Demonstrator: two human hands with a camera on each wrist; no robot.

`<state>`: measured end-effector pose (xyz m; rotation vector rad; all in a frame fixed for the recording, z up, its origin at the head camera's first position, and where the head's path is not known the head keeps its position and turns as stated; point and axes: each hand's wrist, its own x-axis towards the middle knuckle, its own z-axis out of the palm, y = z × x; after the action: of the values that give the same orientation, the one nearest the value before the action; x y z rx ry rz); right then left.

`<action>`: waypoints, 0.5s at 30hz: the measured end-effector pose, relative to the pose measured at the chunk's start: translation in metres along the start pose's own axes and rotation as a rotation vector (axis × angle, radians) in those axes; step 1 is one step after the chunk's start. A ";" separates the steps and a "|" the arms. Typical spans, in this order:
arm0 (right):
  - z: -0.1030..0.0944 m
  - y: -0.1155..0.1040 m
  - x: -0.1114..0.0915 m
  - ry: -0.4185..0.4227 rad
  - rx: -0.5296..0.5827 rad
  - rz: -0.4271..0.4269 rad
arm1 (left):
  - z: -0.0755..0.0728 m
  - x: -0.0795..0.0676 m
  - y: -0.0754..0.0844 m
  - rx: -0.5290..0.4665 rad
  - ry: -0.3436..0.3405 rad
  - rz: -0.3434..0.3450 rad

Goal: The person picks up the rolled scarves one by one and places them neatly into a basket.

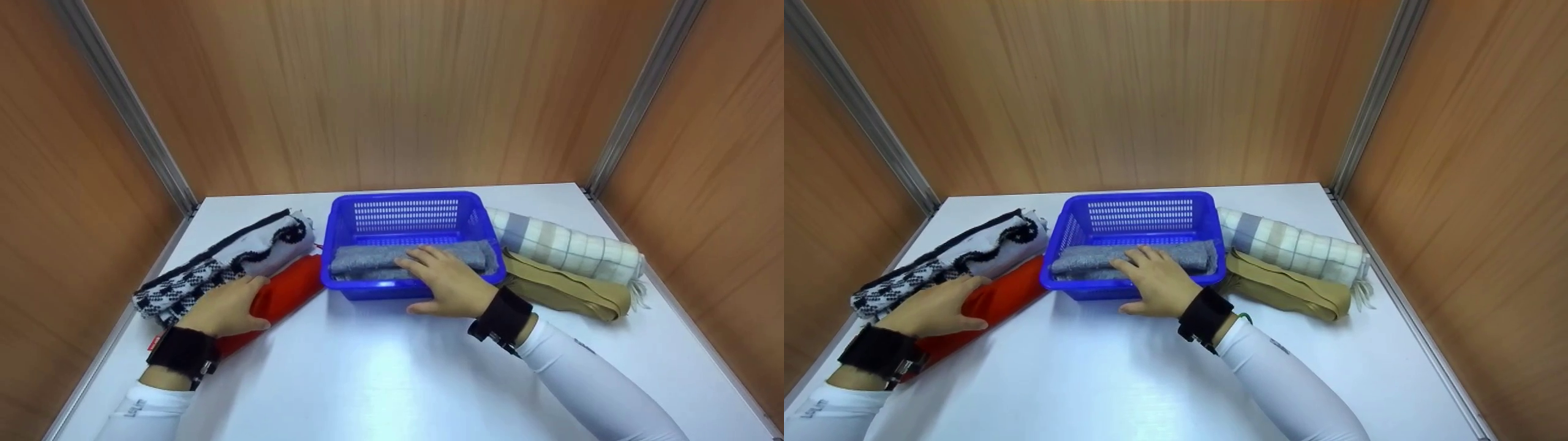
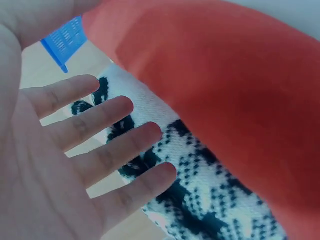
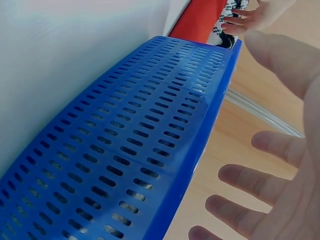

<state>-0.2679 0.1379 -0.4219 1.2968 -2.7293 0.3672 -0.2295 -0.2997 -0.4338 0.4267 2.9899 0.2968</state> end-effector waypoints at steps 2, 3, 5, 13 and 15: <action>0.001 0.000 0.000 0.002 -0.005 -0.005 | 0.001 -0.004 -0.003 -0.011 -0.016 -0.018; 0.001 0.000 0.001 0.003 -0.007 -0.006 | 0.001 -0.006 -0.005 -0.019 -0.026 -0.028; 0.001 0.000 0.001 0.005 -0.007 -0.004 | 0.001 -0.010 -0.008 -0.025 -0.041 -0.043; 0.002 -0.002 0.004 0.015 -0.010 -0.017 | 0.010 -0.020 -0.027 -0.020 -0.068 -0.058; 0.003 -0.003 0.004 0.016 -0.010 -0.026 | 0.011 -0.023 -0.029 -0.020 -0.074 -0.067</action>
<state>-0.2684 0.1323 -0.4236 1.3194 -2.6948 0.3593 -0.2143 -0.3317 -0.4491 0.3275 2.9190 0.2977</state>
